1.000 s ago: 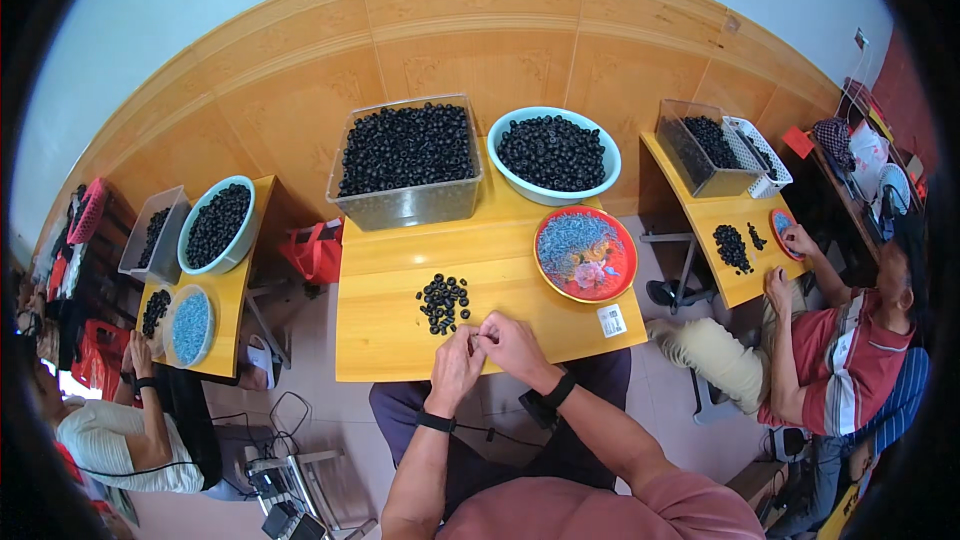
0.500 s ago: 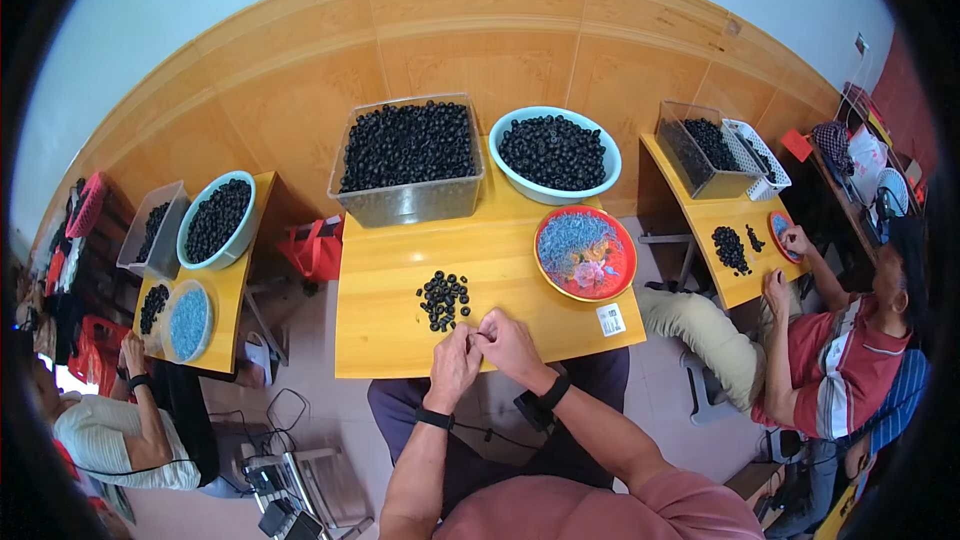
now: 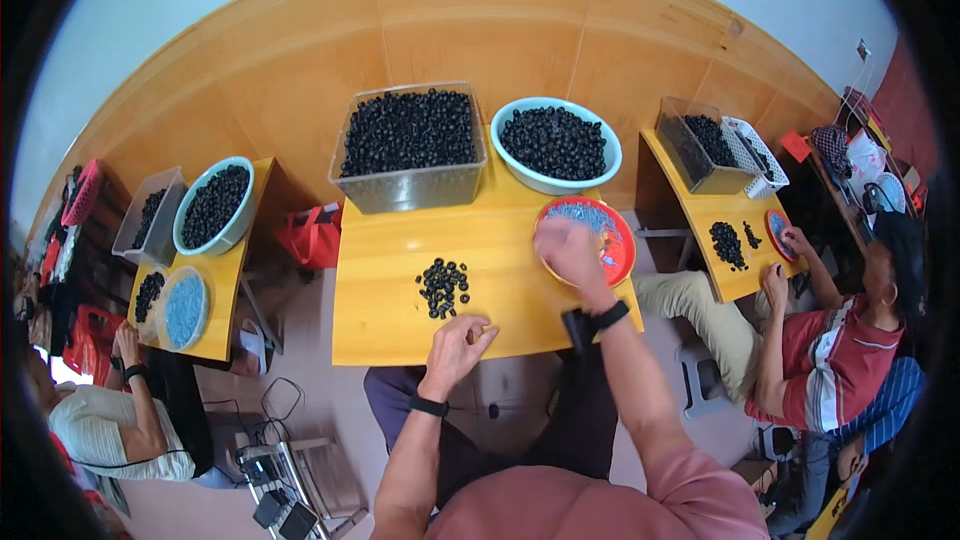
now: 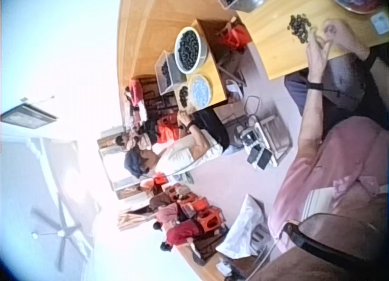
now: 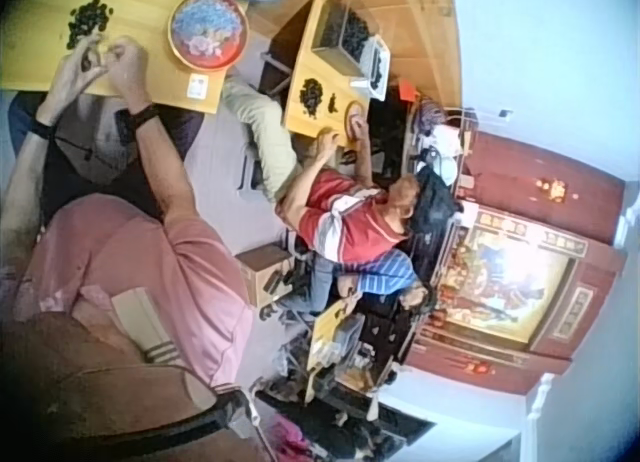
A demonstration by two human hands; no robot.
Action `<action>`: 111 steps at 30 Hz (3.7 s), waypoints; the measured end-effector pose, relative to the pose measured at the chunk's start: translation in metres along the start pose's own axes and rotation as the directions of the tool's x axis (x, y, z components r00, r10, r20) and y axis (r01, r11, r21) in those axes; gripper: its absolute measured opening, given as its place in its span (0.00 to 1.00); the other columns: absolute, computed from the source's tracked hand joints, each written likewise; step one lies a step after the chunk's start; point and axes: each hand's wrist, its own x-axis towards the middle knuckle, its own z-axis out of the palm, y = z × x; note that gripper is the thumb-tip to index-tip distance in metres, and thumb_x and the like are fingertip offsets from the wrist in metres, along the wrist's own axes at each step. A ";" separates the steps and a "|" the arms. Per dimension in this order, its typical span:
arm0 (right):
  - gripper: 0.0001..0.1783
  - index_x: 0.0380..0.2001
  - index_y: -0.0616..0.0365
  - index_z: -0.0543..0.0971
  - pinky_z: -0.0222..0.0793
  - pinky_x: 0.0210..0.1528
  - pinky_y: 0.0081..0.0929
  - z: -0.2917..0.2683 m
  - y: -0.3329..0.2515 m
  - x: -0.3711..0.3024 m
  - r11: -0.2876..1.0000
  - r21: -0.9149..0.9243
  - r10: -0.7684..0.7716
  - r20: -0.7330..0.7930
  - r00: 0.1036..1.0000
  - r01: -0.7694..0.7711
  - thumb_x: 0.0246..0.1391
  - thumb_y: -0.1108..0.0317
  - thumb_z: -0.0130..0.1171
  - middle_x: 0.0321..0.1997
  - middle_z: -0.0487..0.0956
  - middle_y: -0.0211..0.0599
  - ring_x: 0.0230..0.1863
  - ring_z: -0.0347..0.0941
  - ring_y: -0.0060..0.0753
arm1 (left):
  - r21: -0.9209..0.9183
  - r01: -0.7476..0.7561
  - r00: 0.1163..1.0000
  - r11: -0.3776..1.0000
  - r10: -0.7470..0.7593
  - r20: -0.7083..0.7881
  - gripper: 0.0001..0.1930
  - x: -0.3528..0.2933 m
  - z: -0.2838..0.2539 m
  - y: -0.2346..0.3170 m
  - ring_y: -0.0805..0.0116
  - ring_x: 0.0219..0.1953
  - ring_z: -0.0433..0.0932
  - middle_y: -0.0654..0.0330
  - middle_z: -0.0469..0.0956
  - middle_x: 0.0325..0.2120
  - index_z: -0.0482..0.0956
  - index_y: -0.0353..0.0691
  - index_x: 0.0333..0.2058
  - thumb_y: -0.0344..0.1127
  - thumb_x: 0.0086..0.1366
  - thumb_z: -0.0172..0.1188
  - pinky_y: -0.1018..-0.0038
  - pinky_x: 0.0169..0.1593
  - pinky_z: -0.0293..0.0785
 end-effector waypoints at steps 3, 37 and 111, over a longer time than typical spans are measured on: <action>0.22 0.53 0.69 0.78 0.75 0.54 0.28 -0.047 -0.015 0.058 0.924 0.379 0.041 -0.243 0.969 0.056 0.54 0.76 0.65 0.50 0.82 0.41 0.50 0.79 0.30 | 0.060 -0.053 0.997 0.997 0.050 0.061 0.16 0.002 0.001 0.006 0.55 0.22 0.75 0.54 0.74 0.18 0.78 0.36 0.22 0.41 0.62 0.68 0.62 0.29 0.71; 0.11 0.33 0.69 0.83 0.77 0.35 0.31 0.071 0.013 -0.077 0.931 0.236 0.170 0.397 0.902 -0.279 0.53 0.68 0.63 0.30 0.86 0.44 0.30 0.82 0.30 | -0.080 -0.087 0.996 0.993 0.085 -0.030 0.14 0.007 0.002 0.005 0.73 0.24 0.73 0.59 0.80 0.28 0.82 0.36 0.48 0.23 0.63 0.65 0.75 0.31 0.72; 0.07 0.40 0.59 0.81 0.75 0.42 0.41 0.088 -0.014 -0.102 0.968 -0.176 -0.157 0.143 0.977 0.181 0.57 0.73 0.61 0.35 0.80 0.44 0.38 0.79 0.50 | -0.567 0.205 0.969 0.798 -0.249 0.001 0.07 0.013 0.000 -0.013 0.77 0.34 0.82 0.60 0.82 0.32 0.74 0.32 0.43 0.23 0.69 0.62 0.80 0.40 0.79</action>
